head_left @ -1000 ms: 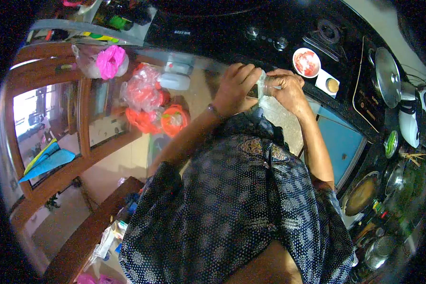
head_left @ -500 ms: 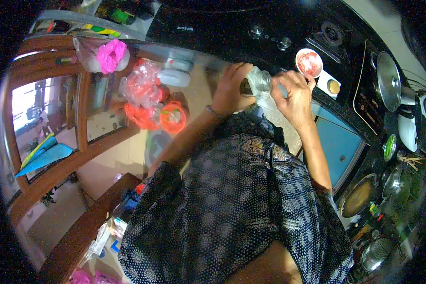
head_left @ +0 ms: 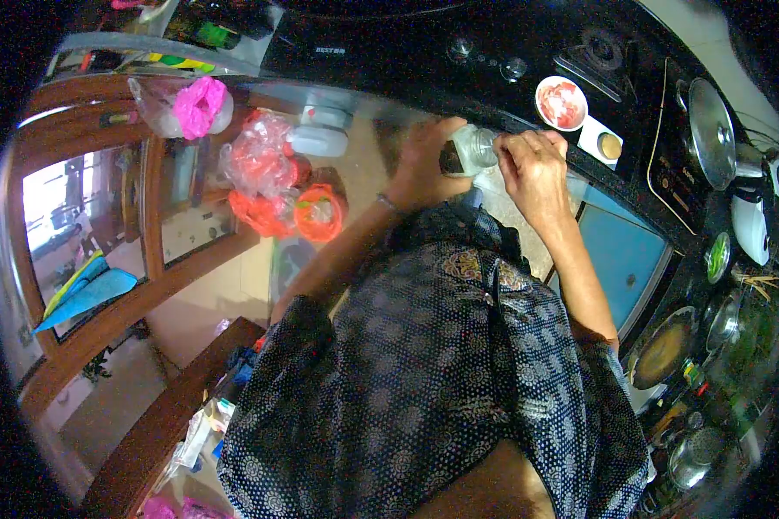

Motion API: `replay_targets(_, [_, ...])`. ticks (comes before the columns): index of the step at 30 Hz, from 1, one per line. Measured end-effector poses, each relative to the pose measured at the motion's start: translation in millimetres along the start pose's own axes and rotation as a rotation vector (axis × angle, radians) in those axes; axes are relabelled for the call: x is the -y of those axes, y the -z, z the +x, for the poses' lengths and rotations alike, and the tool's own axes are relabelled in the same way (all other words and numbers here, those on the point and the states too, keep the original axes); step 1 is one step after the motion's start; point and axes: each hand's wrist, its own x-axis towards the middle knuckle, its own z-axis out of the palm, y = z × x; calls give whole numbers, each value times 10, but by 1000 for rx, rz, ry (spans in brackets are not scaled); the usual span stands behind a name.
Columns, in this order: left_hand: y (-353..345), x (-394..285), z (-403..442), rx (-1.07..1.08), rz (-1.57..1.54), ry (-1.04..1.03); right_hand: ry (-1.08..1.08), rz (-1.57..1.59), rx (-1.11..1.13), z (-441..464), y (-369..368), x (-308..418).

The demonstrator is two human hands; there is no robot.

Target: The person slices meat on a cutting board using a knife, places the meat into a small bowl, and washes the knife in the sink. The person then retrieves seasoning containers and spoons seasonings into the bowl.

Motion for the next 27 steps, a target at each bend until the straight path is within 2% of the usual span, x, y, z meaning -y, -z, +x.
replay_targets(6, [-61,-171,39,-38,53,-16,-56,-79,-58,-44,-36,11])
replay_targets(13, [-80,-205,107,37,66,-109,-132,2,200,-180,-128,-191])
replay_targets(18, [-83,-164,118,237,49,-59,-163,109,268,-228,-96,-238])
replay_targets(20, [-72,-186,116,251,52,-60,-363,216,471,-255,-98,-272])
replay_targets(21, [-67,-201,119,265,56,-62,-364,217,471,-271,-106,-287])
replay_targets(23, [-72,-204,112,281,70,-72,-557,432,525,-318,-142,-324])
replay_targets(27, [-96,-213,98,242,75,-136,-565,626,500,-434,-212,-420])
